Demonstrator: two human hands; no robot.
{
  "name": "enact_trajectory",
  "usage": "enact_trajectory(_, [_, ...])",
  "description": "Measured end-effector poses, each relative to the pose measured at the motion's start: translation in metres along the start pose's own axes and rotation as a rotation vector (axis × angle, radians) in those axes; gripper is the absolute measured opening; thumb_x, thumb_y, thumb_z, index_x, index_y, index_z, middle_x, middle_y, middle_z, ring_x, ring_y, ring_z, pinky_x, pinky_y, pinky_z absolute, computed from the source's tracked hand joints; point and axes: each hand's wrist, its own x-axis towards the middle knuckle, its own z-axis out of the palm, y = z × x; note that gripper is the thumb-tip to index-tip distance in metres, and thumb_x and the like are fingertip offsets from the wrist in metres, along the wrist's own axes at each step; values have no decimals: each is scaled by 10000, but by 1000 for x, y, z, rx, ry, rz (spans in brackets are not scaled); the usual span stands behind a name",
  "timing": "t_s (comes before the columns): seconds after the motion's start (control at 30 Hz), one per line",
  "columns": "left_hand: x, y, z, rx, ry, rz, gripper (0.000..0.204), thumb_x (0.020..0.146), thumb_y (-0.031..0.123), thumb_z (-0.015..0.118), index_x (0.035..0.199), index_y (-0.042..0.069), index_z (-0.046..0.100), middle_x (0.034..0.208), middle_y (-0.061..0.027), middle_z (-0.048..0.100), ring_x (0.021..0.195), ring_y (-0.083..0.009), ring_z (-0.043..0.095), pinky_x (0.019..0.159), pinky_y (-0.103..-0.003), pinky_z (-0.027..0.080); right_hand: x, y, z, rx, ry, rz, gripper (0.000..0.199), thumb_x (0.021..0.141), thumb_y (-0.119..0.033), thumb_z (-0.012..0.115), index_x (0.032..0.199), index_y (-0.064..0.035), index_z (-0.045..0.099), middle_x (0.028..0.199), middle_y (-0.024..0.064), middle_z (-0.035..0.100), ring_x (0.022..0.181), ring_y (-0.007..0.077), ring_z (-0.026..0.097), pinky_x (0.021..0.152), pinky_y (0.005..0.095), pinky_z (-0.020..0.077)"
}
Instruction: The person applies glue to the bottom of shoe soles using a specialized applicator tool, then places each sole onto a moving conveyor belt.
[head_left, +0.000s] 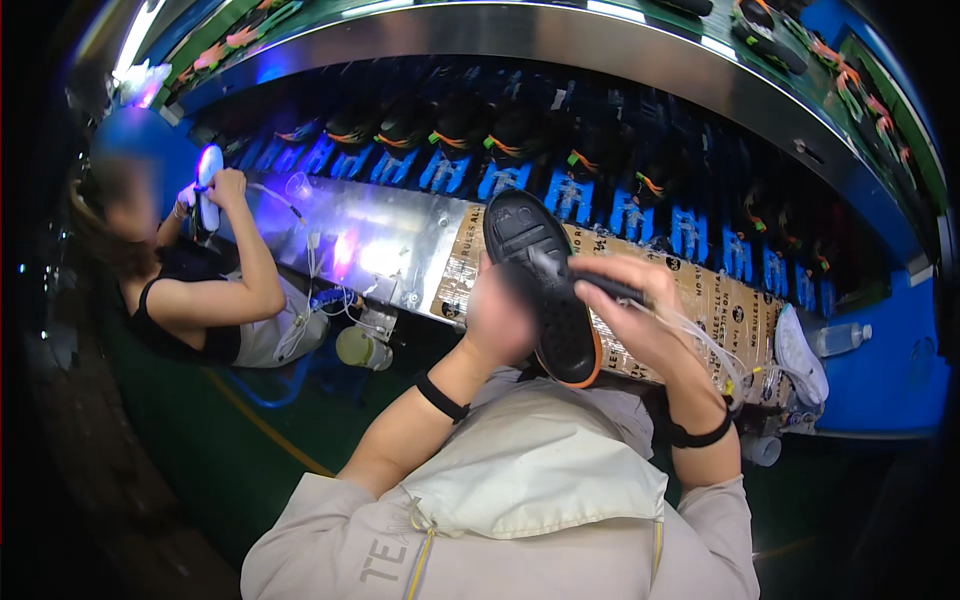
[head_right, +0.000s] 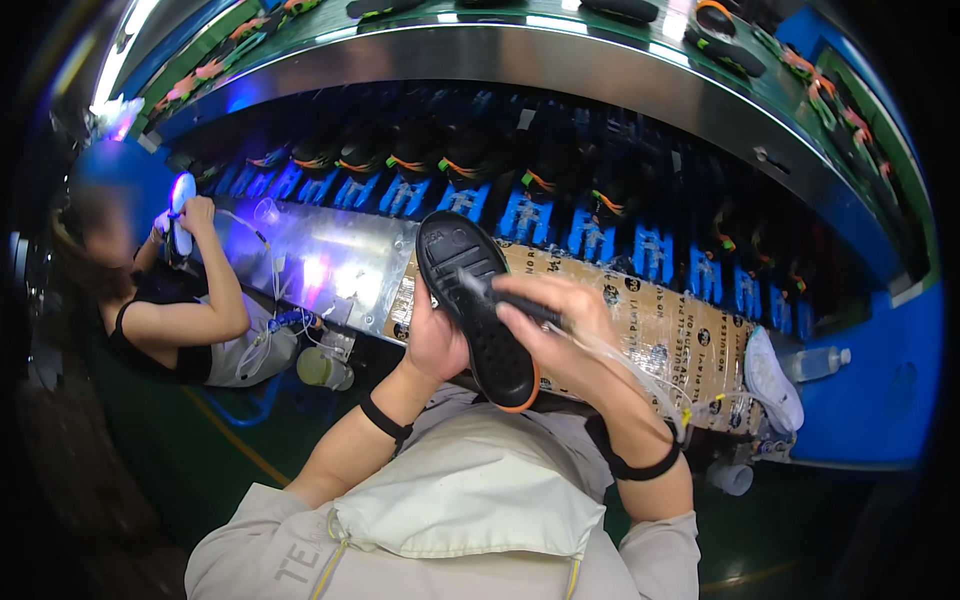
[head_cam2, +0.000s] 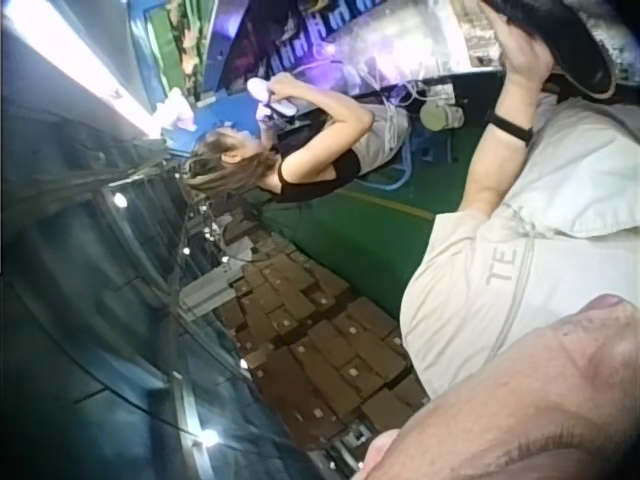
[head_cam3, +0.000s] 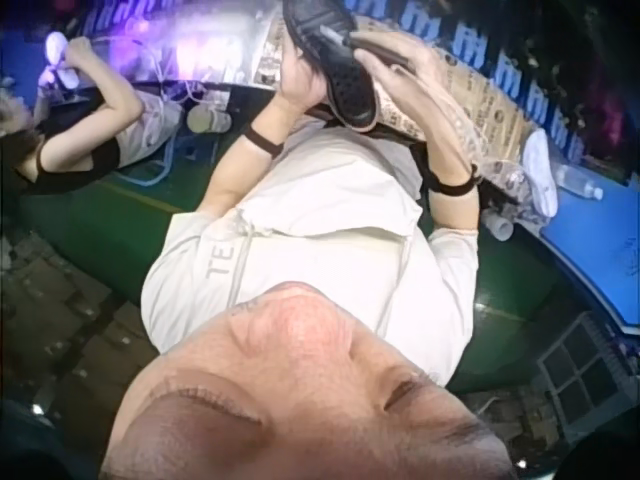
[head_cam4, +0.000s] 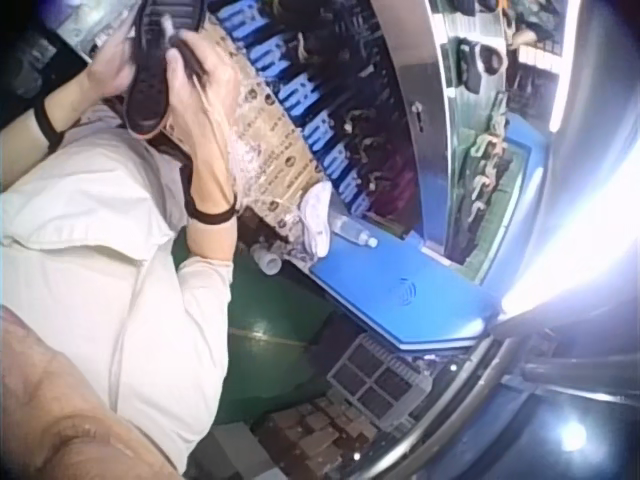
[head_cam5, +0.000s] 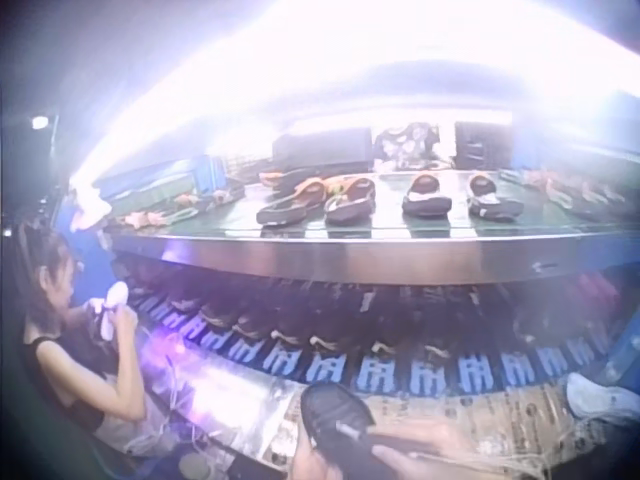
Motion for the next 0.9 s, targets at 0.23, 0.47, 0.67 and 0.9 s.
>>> enact_trajectory(0.23, [-10,-4,-11,134,-53,44,905,1074,808,248,1628,125,462,1586,-123,567,1451,-295,567,1250,-491,443,13,20,15,136,-123,-218,277,923,-49,800,1198,-16,803,958,124,762,906,234,729,818,350,557])
enact_trajectory(0.47, [-4,1,3,133,-98,83,895,1052,817,352,1615,135,487,1578,-117,583,1434,-288,587,1224,-501,474,16,13,1,-78,-144,-331,239,911,-52,801,1149,-50,821,1043,120,798,990,235,745,875,352,565])
enact_trajectory(0.67, [4,17,13,-5,31,127,849,1061,789,337,1518,121,591,1390,-145,707,1252,-311,701,1117,-498,562,12,11,2,14,-166,-321,279,872,-77,837,1150,-70,817,937,132,762,885,301,726,815,404,564])
enact_trajectory(0.9, [12,47,23,-83,-117,123,1037,954,900,393,1433,5,602,1241,-254,706,1149,-413,672,1099,-555,525,3,-5,19,160,-31,-170,238,880,-61,818,1118,-65,810,987,130,800,885,342,748,887,424,540])
